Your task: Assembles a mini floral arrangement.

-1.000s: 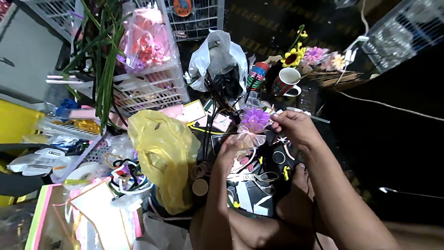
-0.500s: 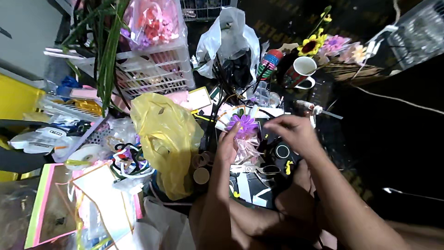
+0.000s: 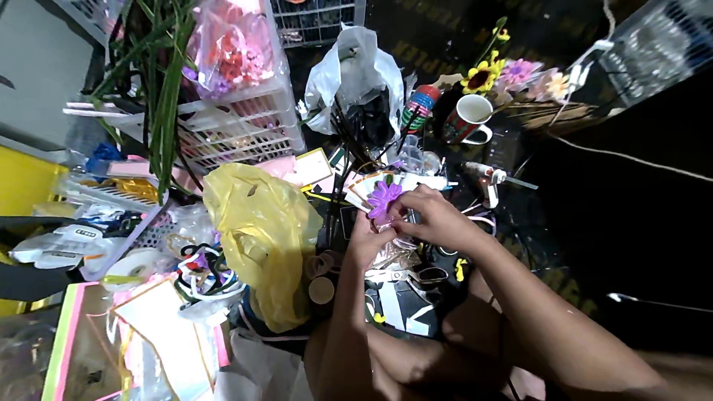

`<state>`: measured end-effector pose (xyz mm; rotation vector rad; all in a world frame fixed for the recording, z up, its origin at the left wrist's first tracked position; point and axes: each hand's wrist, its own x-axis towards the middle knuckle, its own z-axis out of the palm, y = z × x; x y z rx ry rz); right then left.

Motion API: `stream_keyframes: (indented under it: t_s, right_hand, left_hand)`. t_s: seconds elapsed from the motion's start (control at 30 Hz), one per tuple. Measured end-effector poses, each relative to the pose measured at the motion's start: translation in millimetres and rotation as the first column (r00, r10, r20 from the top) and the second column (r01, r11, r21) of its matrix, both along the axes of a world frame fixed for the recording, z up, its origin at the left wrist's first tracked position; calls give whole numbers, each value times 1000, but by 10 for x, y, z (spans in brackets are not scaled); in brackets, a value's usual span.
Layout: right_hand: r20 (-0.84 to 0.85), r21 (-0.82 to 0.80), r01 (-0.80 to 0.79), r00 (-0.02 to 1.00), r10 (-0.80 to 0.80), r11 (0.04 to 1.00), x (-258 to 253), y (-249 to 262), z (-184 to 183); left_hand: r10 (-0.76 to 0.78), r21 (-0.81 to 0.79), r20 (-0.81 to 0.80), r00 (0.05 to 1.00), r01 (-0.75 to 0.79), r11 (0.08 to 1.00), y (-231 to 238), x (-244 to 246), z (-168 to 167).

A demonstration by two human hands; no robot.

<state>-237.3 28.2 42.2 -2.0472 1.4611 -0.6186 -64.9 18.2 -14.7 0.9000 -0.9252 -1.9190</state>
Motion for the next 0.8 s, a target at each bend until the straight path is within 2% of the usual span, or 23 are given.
stream_keyframes:
  t_s: [0.17,0.33,0.4,0.43,0.53,0.6,0.7,0.8]
  right_hand:
    - [6,62,-69,998,69,996,38,-63,103]
    - [-128,108,-222,963,235,969,122,-170,230]
    - [-139,42,-249,958,252,968,159,-199,231]
    - [-128,-51,-230,967,222,972,168,-212,212]
    - [-56,-323,-32,998,14,946,126,-262,260]
    - [67,-361,180,984,-167,915,22,-259,359]
    - [278,-190,502,852,-444,844,-230,-121,382]
    - [406,140,664,638,-654,734,-381,133,151]
  left_hand:
    - [-31,-26,39,999,32,999,-7,11,17]
    - [-33,-19,123,992,36,999,-1,2,16]
    - [-23,-28,136,990,27,999,-8,5,30]
    - [-27,-33,125,992,31,999,-11,9,39]
    - [-36,8,93,995,36,999,-10,23,95]
    - [-5,41,40,999,4,999,-3,30,92]
    - [66,80,-61,996,-61,995,-4,40,92]
    - [143,110,-128,981,-129,985,0,42,41]
